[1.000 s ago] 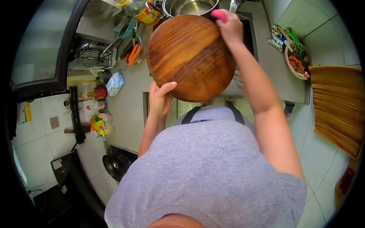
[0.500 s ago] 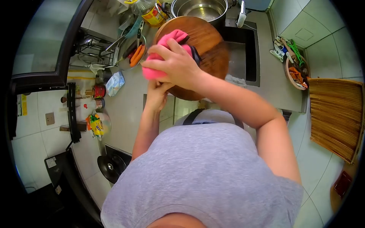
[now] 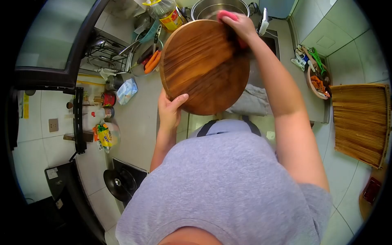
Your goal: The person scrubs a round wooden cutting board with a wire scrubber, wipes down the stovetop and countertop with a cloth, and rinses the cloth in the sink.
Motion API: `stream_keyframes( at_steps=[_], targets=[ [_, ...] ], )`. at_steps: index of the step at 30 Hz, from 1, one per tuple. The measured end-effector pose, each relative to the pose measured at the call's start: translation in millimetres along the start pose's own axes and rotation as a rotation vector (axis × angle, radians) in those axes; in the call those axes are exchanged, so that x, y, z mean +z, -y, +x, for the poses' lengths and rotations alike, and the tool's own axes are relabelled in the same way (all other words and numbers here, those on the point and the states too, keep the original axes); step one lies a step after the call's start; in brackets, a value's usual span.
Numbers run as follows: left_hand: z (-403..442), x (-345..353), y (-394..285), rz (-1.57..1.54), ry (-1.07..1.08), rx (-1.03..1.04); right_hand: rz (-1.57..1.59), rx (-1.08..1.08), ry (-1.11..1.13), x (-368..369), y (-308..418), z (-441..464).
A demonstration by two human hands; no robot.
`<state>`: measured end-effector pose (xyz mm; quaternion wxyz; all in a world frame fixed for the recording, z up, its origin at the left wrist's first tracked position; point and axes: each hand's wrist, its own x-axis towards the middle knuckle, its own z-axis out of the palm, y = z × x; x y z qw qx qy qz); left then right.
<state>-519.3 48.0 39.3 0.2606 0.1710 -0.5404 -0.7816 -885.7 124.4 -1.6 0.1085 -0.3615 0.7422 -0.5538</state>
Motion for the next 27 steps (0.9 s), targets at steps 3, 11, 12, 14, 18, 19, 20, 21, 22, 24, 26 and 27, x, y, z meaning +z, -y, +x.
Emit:
stream_keyframes(
  at_steps=[3, 11, 12, 14, 18, 19, 20, 21, 22, 24, 26, 27],
  targets=[
    [-3, -12, 5, 0.023, 0.025, -0.016, 0.499, 0.341, 0.071, -14, -54, -46],
    [14, -18, 7, -0.137, -0.023, 0.003, 1.444, 0.566, 0.004, 11, -70, -158],
    [17, -17, 14, -0.19, -0.027, -0.014, 1.426, 0.509, 0.032, 18, -55, -159],
    [21, -15, 23, -0.291, -0.026, -0.054, 1.402, 0.472, -0.035, 26, -39, -164],
    [17, -26, 40, -0.182, 0.037, -0.075, 1.195, 0.469, 0.019, 4, -29, -160],
    [18, -38, 44, -0.181, 0.044, -0.08, 1.196, 0.47, 0.009, -2, -25, -159],
    [19, -54, 45, -0.069, 0.105, -0.115, 1.198, 0.438, -0.015, -8, -20, -158],
    [23, -67, 44, 0.004, 0.117, -0.147, 1.199, 0.407, -0.038, -15, -14, -158],
    [28, -75, 39, 0.078, 0.133, -0.179, 1.165, 0.384, -0.045, -22, -8, -157],
    [46, -76, 14, 0.098, 0.086, -0.111, 1.141, 0.364, 0.016, -38, -3, -155],
    [68, -75, -19, 0.259, 0.161, -0.067, 1.091, 0.39, 0.048, -51, 2, -152],
    [77, -68, -30, 0.256, 0.154, -0.07, 1.089, 0.396, 0.054, -55, 4, -149]
  ],
)
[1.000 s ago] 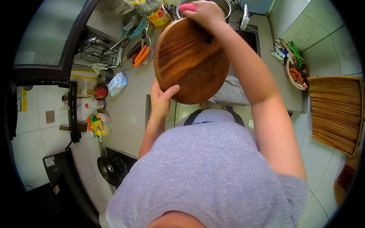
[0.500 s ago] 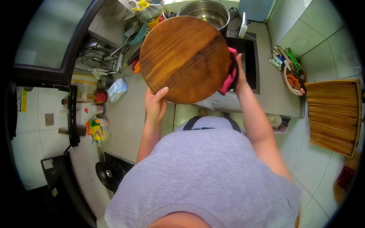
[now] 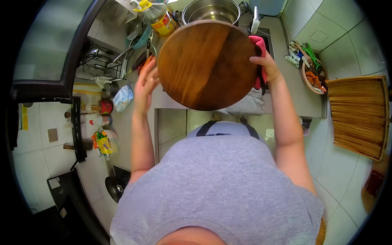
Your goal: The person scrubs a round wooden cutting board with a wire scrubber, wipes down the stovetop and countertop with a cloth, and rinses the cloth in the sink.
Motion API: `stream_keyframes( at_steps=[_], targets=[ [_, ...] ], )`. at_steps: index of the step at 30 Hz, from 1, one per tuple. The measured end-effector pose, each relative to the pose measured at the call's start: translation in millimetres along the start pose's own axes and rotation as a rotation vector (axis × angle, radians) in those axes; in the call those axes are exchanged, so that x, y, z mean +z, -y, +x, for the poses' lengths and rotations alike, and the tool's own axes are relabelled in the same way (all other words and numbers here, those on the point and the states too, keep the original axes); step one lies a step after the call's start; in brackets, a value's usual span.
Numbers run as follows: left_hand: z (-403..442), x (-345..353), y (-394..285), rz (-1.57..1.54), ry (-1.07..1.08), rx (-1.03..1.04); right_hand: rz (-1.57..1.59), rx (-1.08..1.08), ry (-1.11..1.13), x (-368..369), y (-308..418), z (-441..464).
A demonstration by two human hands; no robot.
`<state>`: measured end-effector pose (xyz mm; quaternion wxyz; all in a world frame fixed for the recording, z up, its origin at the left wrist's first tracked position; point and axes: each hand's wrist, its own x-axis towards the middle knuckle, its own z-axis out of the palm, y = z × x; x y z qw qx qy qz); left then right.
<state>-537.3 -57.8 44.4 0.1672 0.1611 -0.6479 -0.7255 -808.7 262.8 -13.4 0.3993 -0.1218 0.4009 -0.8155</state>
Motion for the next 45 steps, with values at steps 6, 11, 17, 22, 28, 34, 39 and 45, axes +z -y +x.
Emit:
stream_keyframes(
  at_steps=[6, 11, 17, 22, 28, 34, 39, 45],
  targets=[
    [39, 17, -33, 0.092, 0.515, -0.073, -0.397, -0.045, 0.183, 9, 21, 3],
    [41, 47, -18, 0.218, 0.635, -0.193, -0.56, -0.021, 0.348, 13, 26, 13],
    [31, 48, 9, 0.317, 0.549, -0.205, -0.241, -0.133, -0.102, -17, 7, 25],
    [25, 59, 24, 0.373, 0.256, -0.115, -0.62, -0.625, -0.303, 51, 14, 27],
    [24, 103, 54, 0.371, -0.061, 0.416, -1.619, -1.168, -0.015, 172, -69, 4],
    [4, 87, 26, 0.148, 0.07, -0.051, -1.552, -1.398, -0.027, 148, -41, 33],
    [-11, 83, 6, 0.153, 0.027, 0.005, -1.481, -1.013, -0.357, 119, -15, 44],
    [-35, 64, -8, 0.058, -0.041, 0.062, -1.099, -0.483, -0.347, 2, -33, 69]
  ],
)
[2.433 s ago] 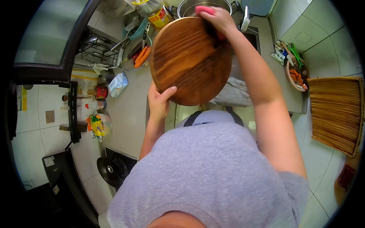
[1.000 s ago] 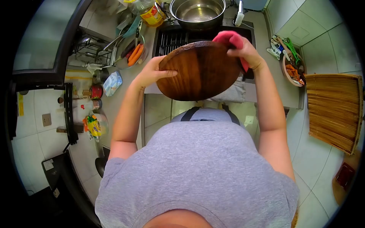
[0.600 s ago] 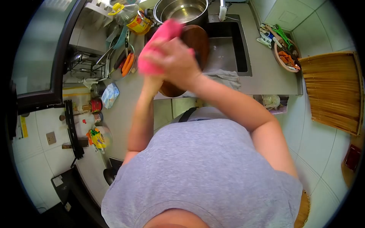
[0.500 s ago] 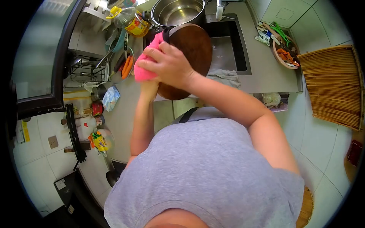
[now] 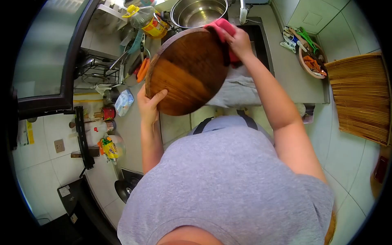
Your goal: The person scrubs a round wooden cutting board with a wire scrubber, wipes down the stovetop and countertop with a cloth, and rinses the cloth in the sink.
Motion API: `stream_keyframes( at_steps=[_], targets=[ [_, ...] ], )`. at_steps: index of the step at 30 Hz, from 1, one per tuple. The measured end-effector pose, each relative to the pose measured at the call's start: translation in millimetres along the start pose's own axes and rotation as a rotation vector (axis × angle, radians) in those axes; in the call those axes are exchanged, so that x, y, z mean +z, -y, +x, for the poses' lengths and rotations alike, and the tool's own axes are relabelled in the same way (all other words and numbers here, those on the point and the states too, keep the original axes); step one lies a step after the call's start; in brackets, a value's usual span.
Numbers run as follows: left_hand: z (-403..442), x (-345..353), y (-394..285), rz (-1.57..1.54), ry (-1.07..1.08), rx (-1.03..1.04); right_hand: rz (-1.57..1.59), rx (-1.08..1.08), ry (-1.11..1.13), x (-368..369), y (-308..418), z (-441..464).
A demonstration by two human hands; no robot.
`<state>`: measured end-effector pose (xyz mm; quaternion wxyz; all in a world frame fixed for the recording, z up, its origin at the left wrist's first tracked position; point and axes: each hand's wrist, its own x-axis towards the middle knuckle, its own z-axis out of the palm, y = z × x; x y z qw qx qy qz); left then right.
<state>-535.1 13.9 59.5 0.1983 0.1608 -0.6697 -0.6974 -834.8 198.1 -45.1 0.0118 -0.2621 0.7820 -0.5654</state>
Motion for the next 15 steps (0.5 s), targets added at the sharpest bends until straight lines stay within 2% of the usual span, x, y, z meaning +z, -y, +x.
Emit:
stream_keyframes(
  at_steps=[1, 3, 5, 6, 9, 11, 13, 15],
  targets=[
    [-3, -2, -2, -0.034, -0.014, -0.002, 0.276, 0.054, 0.025, 9, -30, -5],
    [-7, -7, 1, -0.028, -0.011, -0.024, 0.477, 0.343, -0.041, 6, -24, -24],
    [-10, -11, 3, -0.021, -0.014, -0.059, 0.638, 0.385, -0.211, -1, -32, -18],
    [-12, -12, 4, -0.038, -0.025, -0.076, 0.716, 0.317, -0.324, -9, -11, -13],
    [-7, -7, 1, -0.074, -0.049, -0.104, 0.526, 0.026, -0.252, -24, 62, -6],
    [-2, 5, 4, -0.098, -0.06, -0.117, 0.322, -0.397, -0.313, -1, 106, -5],
    [7, 19, 8, -0.16, -0.098, -0.101, -0.056, -0.613, -0.244, 25, 157, -29],
    [13, 22, 10, -0.178, -0.075, -0.084, -0.237, -0.69, -0.017, 49, 173, -52]
  ],
)
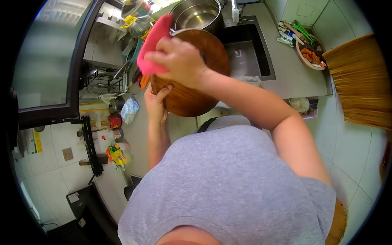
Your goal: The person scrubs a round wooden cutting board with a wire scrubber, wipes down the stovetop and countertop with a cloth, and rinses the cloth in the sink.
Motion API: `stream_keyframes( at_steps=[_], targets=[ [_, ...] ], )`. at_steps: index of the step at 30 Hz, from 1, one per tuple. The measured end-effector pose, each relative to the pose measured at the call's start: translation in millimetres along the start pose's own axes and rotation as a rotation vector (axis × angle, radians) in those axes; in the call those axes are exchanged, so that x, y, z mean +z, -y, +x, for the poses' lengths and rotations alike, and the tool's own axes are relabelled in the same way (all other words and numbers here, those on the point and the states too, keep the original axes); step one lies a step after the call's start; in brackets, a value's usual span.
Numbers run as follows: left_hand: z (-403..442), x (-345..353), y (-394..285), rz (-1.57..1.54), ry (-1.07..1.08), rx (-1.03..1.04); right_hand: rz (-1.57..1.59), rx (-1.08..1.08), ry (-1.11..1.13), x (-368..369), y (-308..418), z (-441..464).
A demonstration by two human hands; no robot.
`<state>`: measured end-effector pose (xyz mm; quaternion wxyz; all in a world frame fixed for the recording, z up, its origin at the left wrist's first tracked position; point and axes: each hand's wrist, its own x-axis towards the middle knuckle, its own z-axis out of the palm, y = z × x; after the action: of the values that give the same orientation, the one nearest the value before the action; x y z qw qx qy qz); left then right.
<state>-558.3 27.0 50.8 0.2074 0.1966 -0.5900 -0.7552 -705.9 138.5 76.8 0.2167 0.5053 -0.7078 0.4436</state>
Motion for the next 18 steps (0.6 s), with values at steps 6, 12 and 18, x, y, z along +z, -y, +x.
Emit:
stream_keyframes(
  at_steps=[6, 12, 18],
  targets=[
    [-10, -2, -2, -0.223, -0.095, -0.033, -0.198, 0.091, 0.036, 2, -40, -26],
    [-13, -36, -5, -0.246, -0.263, 0.103, -0.25, 0.605, 0.153, -26, -113, -104],
    [-7, -53, -8, -0.421, -0.293, 0.139, 1.538, 1.214, -0.138, -25, -150, -153]
  ],
)
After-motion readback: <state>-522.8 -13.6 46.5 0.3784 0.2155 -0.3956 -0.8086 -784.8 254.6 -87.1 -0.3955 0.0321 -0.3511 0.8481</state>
